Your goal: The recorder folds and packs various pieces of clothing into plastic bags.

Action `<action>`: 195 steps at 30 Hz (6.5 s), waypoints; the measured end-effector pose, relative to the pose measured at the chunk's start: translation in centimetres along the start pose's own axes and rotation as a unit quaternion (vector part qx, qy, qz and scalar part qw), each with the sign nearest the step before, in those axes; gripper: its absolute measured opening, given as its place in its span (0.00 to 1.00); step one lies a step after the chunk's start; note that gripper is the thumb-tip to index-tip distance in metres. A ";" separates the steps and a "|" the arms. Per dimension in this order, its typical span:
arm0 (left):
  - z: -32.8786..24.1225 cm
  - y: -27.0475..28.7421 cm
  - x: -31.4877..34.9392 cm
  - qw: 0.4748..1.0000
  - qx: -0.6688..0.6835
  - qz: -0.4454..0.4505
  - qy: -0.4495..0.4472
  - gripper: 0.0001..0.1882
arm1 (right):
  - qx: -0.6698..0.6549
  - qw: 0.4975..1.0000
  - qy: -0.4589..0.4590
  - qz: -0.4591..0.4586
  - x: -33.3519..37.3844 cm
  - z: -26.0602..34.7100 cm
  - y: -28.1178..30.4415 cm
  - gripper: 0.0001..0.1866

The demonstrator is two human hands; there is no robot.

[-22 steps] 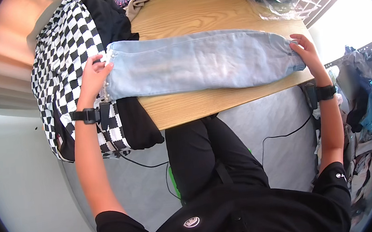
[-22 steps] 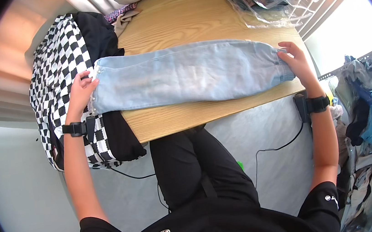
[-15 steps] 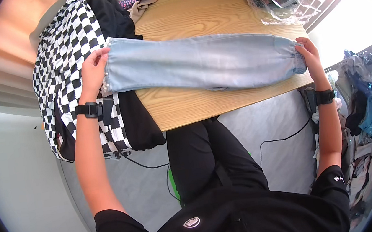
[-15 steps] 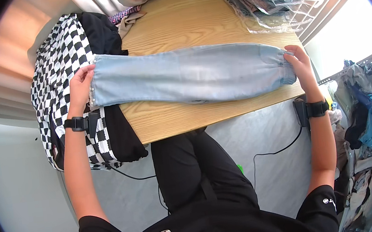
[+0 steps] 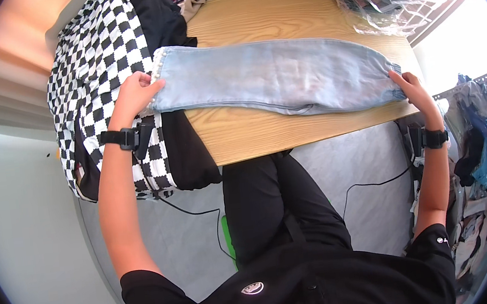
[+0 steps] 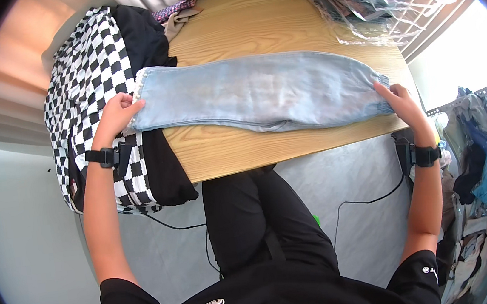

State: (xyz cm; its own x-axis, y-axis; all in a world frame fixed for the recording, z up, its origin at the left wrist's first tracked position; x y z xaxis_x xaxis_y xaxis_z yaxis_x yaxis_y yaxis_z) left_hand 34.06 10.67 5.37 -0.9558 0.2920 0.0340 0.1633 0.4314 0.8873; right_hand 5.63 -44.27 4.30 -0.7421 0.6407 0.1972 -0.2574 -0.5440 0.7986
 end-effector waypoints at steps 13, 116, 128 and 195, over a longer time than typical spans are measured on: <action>-1.7 -3.0 -2.1 0.994 0.081 0.072 -0.023 0.15 | -0.219 0.972 0.091 0.005 -0.3 -5.0 0.7 0.11; -10.7 -11.1 -1.9 0.882 0.436 0.154 -0.089 0.19 | 0.355 0.723 -0.182 -0.564 8.1 -23.7 32.0 0.29; -15.2 -11.1 4.5 0.902 0.390 0.127 -0.136 0.40 | 0.291 0.711 0.305 -0.563 22.2 -3.6 12.5 0.14; -20.0 -4.4 14.0 0.945 -0.061 -0.043 -0.318 0.13 | -0.822 0.466 -0.151 0.290 23.3 8.1 -10.2 0.49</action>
State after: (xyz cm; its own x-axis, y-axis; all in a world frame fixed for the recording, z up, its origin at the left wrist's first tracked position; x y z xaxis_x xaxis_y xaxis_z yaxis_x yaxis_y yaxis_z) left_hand 15.03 -4.23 11.17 -0.6179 0.7308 -0.2900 0.0246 0.3866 0.9219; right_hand -3.96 -19.40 5.34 -0.9248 0.0394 0.3785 -0.3786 -0.1947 -0.9049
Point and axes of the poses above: each hand's wrist, its own x-axis away from the middle knuckle, its own y-axis out of the back of the hand, z = x × y, the point moved 6 cm from there along -x, towards the middle knuckle, and after that the axes turned 2 degrees about -y, right-handed, at the moved point
